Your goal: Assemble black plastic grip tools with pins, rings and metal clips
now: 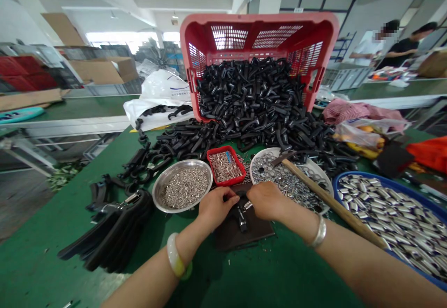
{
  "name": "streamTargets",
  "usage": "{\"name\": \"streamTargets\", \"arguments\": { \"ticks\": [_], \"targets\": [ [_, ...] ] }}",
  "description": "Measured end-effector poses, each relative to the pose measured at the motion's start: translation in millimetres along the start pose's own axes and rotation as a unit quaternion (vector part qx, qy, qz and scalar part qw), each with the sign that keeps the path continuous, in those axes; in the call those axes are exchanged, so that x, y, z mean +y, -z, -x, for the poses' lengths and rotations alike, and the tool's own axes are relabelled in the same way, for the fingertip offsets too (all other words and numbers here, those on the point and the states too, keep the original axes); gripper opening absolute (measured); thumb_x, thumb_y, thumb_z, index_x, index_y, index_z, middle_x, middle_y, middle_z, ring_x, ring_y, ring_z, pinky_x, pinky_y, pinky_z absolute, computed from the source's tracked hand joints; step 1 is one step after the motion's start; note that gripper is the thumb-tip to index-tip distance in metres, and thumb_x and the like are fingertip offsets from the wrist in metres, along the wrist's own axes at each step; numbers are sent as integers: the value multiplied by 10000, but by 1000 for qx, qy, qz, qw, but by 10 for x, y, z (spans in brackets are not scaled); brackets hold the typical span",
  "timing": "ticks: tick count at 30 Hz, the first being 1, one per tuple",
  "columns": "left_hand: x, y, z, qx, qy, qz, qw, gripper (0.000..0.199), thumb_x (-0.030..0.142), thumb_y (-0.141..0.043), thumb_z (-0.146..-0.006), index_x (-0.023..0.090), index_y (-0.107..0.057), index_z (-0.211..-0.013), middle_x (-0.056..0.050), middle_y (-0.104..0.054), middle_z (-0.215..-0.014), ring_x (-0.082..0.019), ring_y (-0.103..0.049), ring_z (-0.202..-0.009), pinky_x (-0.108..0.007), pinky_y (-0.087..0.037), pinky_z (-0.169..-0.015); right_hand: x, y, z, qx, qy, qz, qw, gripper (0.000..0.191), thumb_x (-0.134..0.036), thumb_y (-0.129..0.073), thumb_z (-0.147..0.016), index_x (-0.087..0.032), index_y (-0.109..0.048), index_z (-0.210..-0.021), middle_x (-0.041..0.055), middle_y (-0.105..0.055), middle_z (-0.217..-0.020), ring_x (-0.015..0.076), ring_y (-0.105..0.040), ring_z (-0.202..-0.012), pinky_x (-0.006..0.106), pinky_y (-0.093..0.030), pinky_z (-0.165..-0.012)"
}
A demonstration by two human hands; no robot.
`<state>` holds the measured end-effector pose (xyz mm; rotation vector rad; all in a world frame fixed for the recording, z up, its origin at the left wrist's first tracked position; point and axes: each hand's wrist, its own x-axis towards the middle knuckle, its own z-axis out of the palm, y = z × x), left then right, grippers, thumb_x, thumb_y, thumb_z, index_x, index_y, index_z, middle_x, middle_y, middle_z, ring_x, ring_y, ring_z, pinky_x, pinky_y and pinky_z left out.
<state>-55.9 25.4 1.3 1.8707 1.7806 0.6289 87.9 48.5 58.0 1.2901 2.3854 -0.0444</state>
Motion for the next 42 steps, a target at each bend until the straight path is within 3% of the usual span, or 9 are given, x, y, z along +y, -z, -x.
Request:
{"name": "streamTargets", "arguments": {
  "ticks": [6,12,16,21,27,31,35,39,42],
  "targets": [
    [-13,-59,53,31,-66,-26,997,109,314,-545,-754,231,-615,-748,24,-614,-808,-127,-554,-749,-226,-381,-643,22,-69,28,62,9,9,998,224,-109,-469,-752,-112,-649,-886,154,-654,-897,244,-608,-856,316,-466,-701],
    [-58,-73,61,32,-107,-67,991,165,309,-468,-813,214,-592,-760,1,-585,-789,-132,-551,-756,-230,-401,-681,46,-507,92,201,-34,-13,979,250,-54,-374,-795,-152,-576,-904,114,-601,-878,221,-572,-828,286,-457,-640],
    [-39,-55,80,29,-129,-187,973,243,351,-386,-852,218,-584,-802,-19,-576,-840,-145,-556,-716,-238,-386,-593,12,-740,101,257,-39,-14,966,277,-54,-370,-795,-142,-553,-984,103,-587,-884,217,-551,-839,263,-451,-616],
    [30,-54,95,-12,-214,-307,927,245,248,-333,-865,212,-575,-846,-42,-573,-892,-168,-555,-709,-254,-364,-561,1,-842,119,270,-40,-10,962,356,-58,-343,-804,-108,-514,-1112,118,-593,-939,215,-544,-859,252,-457,-614],
    [68,-46,61,-29,-191,-307,932,268,279,-304,-877,207,-561,-848,-39,-574,-818,-153,-551,-672,-249,-368,-557,98,-910,223,267,-45,-67,960,420,-100,-355,-818,-169,-464,-1218,101,-592,-1030,191,-550,-898,258,-457,-713],
    [39,-27,105,-48,-186,-282,940,317,329,-270,-890,232,-572,-885,-33,-589,-836,-156,-554,-740,-251,-392,-611,480,-882,501,320,-167,-71,930,368,-236,-329,-865,-185,-491,-1192,117,-544,-1144,241,-501,-1017,310,-449,-755],
    [36,5,211,-21,-205,-249,946,416,540,-381,-799,222,-584,-975,-83,-571,-1048,-245,-496,-962,-367,-390,-809,1064,-966,754,234,-323,-27,916,383,-268,-389,-819,-112,-493,-1153,192,-577,-1044,346,-528,-945,456,-442,-686],
    [-42,20,262,-15,-224,-186,957,747,702,-528,-571,210,-516,-1132,-99,-442,-1275,-307,-348,-1172,-489,-163,-1019,1424,-1064,798,140,-294,-103,940,322,-282,-419,-794,-91,-550,-1018,177,-630,-878,291,-594,-823,391,-440,-689],
    [-110,14,229,-49,-208,-136,967,740,666,-572,-559,205,-508,-1134,-91,-490,-1233,-273,-417,-1134,-467,-173,-1027,1472,-991,787,126,-240,-250,929,354,-380,-404,-792,-120,-571,-966,121,-649,-861,234,-612,-769,309,-451,-664]
  ]
}}
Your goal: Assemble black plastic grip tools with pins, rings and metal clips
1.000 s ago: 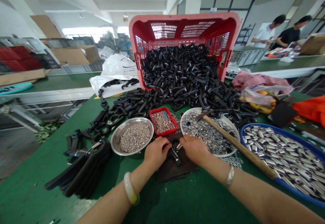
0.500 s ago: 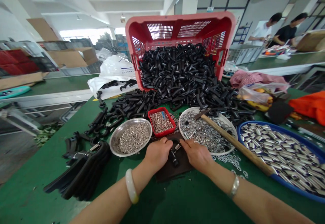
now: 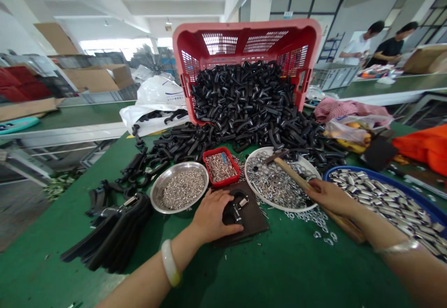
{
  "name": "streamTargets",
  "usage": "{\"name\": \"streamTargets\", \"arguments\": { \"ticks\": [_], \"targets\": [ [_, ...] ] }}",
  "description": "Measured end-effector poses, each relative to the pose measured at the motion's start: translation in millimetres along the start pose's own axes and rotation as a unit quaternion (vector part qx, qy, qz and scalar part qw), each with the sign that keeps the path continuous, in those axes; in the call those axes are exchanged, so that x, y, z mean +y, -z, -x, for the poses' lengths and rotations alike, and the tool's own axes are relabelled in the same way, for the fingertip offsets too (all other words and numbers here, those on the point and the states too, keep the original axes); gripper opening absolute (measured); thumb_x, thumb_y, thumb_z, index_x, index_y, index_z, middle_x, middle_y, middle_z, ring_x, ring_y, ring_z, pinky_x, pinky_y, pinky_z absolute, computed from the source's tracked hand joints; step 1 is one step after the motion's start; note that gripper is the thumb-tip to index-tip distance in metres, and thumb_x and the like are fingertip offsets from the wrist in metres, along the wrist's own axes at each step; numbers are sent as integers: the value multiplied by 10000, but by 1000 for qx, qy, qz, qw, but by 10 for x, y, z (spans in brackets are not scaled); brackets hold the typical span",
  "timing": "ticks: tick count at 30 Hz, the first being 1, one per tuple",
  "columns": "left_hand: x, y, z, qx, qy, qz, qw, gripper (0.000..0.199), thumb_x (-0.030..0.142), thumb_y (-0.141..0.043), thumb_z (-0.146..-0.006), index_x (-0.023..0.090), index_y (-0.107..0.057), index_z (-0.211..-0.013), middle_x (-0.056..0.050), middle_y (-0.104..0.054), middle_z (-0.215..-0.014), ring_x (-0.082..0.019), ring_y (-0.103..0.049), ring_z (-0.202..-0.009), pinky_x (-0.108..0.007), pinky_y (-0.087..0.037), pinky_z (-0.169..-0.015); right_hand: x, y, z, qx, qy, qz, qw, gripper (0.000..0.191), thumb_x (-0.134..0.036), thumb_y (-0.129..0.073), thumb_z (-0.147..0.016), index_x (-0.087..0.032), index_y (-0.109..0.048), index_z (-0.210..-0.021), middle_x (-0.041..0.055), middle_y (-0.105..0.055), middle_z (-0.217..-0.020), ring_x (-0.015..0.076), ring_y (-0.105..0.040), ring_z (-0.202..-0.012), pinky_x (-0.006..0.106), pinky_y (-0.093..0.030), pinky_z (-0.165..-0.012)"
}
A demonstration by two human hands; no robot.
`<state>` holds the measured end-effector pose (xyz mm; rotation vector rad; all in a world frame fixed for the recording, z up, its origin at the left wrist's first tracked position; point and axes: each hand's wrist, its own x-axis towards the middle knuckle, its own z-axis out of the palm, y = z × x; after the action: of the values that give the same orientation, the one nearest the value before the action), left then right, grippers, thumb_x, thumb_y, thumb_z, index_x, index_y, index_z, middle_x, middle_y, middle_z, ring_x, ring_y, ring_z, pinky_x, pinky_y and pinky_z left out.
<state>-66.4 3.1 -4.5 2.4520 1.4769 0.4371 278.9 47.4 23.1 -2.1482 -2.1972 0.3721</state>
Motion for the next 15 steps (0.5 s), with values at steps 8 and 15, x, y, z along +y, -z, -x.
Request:
{"name": "streamTargets", "arguments": {
  "ticks": [8,15],
  "targets": [
    [-22,-11,-114,3,47,23,999,919,681,-621,-436,180,-476,-1192,-96,-524,-1184,-291,-462,-1068,-419,-310,-947,-261,-133,750,78,67,-140,985,439,-427,-378,-817,-145,-456,-1144,106,-663,-883,208,-640,-682,292,-509,-545],
    [-5,35,-125,-14,75,30,997,914,696,-615,-420,210,-484,-1182,-89,-527,-1166,-297,-452,-1054,-427,-299,-933,-295,-480,1256,136,270,-36,953,581,-222,-442,-819,-328,-223,-1346,35,-587,-1156,191,-590,-984,297,-514,-811]
  ]
}}
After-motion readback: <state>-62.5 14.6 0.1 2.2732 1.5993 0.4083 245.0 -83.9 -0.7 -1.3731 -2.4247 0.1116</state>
